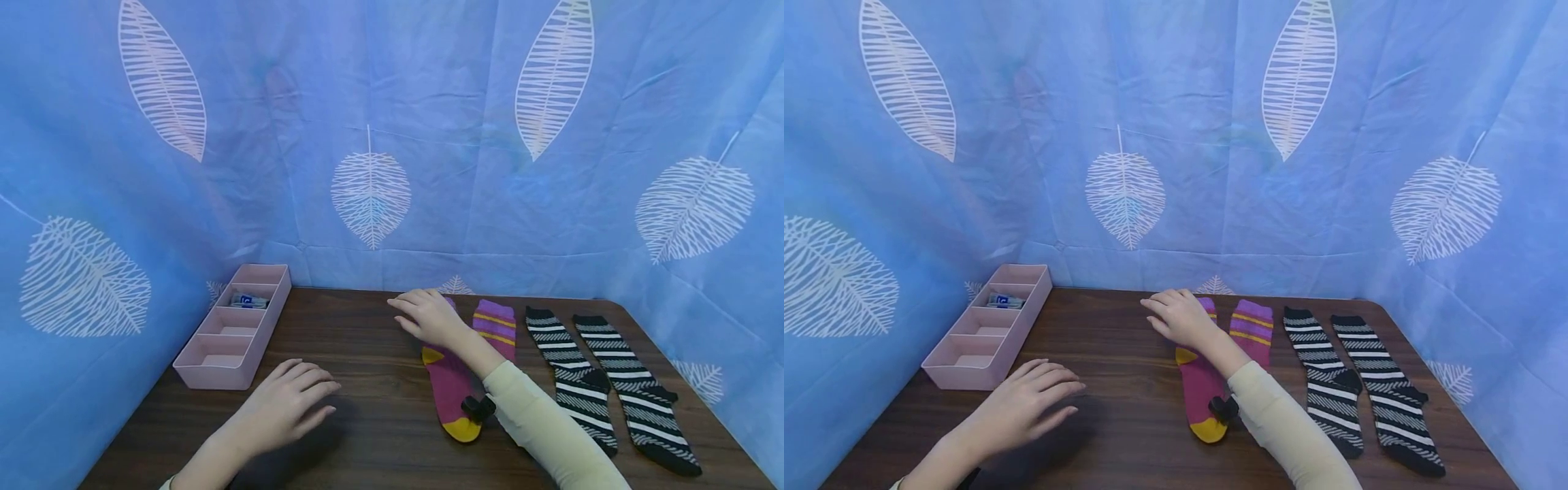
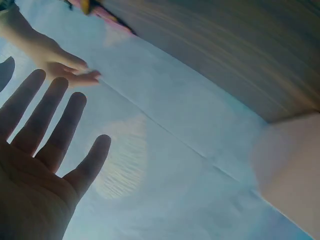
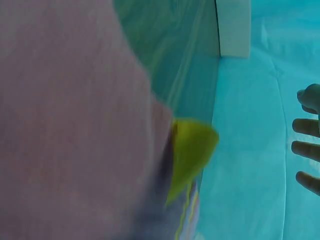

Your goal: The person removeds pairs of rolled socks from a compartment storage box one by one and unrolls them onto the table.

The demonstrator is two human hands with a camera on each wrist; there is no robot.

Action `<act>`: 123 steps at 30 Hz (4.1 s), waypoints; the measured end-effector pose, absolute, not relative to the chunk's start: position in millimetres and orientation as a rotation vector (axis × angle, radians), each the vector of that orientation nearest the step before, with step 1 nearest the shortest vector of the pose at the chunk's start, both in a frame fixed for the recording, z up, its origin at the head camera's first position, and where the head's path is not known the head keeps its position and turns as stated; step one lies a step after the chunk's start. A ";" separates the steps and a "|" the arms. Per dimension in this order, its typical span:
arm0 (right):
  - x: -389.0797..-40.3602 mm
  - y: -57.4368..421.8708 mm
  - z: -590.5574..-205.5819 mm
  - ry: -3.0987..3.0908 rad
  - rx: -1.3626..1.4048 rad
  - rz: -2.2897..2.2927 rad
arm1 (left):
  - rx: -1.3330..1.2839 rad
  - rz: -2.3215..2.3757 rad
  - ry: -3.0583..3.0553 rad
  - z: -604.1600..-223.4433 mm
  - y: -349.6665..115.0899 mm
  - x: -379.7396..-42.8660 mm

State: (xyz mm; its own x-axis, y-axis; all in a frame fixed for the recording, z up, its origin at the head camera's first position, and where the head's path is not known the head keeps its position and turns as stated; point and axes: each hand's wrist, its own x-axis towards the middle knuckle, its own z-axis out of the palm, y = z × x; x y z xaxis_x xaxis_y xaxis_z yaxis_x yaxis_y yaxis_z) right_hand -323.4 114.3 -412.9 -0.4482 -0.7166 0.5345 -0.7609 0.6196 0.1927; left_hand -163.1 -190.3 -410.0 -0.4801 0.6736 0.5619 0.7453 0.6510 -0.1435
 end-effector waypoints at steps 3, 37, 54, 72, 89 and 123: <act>-323.8 99.6 -415.3 -2.263 1.202 0.094 | -1.033 -0.173 -2.296 -412.7 -206.2 -169.6; -316.8 -22.4 -423.8 -2.364 1.385 -0.037 | -0.139 -0.154 -2.708 -434.9 -325.6 -202.3; -342.9 -70.8 -415.0 -2.503 1.349 -0.034 | 0.001 -0.152 -2.861 -430.3 -325.3 -202.4; -363.8 -141.4 -409.3 -2.680 1.101 -0.046 | 0.043 -0.244 -2.926 -430.8 -326.6 -199.8; -374.2 -177.7 -398.9 -2.837 1.060 0.052 | 0.082 -0.251 -2.919 -428.8 -323.1 -194.6; -391.2 -189.3 -410.5 -3.046 0.971 0.101 | 0.105 -0.277 -2.904 -435.2 -316.9 -198.4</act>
State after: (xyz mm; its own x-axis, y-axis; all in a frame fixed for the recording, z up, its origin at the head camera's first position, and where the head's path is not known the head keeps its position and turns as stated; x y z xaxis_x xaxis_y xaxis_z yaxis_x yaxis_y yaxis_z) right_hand -391.2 -189.3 -410.5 -0.8142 -0.5796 -0.0350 -0.5760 0.8138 -0.0775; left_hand -198.4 -316.9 -435.2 -0.9729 -0.0917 0.2124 -0.0500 0.9797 0.1941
